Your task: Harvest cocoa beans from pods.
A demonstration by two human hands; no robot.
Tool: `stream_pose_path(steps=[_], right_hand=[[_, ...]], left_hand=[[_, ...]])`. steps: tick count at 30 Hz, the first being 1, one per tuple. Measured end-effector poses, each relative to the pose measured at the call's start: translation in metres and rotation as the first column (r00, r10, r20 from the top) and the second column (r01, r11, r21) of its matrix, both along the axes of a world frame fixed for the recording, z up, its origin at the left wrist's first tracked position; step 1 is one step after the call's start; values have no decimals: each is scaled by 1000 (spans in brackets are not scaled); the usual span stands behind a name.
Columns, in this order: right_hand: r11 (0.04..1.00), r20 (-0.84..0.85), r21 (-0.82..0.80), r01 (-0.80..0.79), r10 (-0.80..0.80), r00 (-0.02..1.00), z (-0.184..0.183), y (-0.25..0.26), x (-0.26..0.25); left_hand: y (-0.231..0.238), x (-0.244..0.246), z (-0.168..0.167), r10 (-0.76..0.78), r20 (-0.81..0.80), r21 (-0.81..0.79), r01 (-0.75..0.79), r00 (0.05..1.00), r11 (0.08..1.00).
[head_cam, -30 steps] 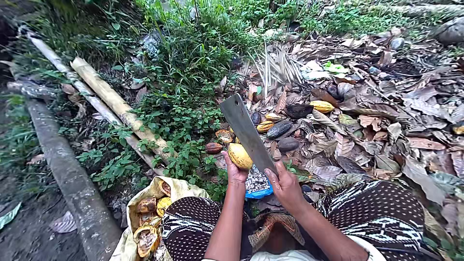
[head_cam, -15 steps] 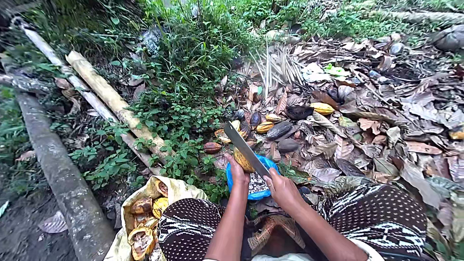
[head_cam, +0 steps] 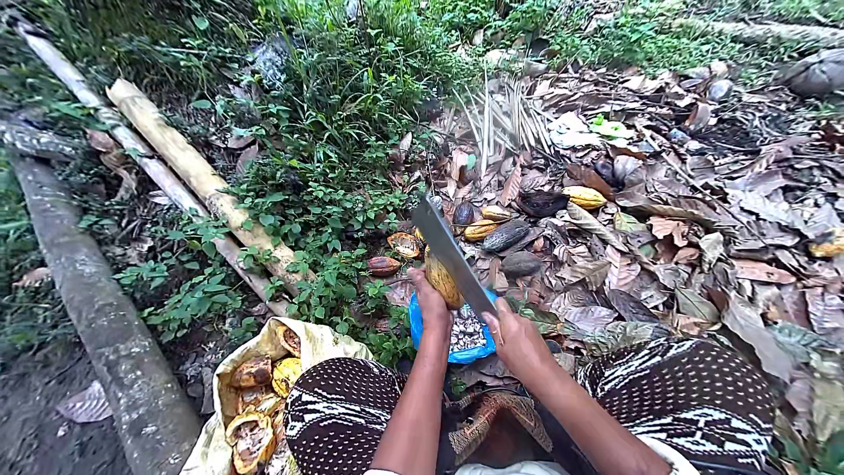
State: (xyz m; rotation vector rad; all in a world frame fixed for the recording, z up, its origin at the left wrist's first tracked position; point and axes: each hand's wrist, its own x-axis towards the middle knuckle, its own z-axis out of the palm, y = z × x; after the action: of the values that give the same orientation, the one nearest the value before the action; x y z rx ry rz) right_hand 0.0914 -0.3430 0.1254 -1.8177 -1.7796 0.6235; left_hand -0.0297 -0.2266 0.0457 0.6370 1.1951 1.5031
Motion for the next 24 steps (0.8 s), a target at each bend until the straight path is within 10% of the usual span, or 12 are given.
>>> stream_pose_path(steps=[3, 10, 15, 22, 24], right_hand=[[974, -33, -221, -49, 42, 999, -9, 10, 6], [981, -76, 190, 33, -19, 997, -32, 4, -11], [999, -68, 32, -33, 36, 997, -14, -3, 1], [825, -138, 556, 105, -33, 990, -1, -4, 2], [935, -61, 350, 57, -38, 997, 3, -4, 5]], left_hand=[[-2, 0, -12, -59, -3, 11, 59, 998, 998], [-8, 4, 28, -18, 377, -244, 118, 926, 963], [12, -26, -1, 125, 78, -188, -109, 989, 976], [10, -21, -13, 117, 20, -122, -114, 993, 986], [8, -17, -10, 72, -6, -86, -72, 997, 994]])
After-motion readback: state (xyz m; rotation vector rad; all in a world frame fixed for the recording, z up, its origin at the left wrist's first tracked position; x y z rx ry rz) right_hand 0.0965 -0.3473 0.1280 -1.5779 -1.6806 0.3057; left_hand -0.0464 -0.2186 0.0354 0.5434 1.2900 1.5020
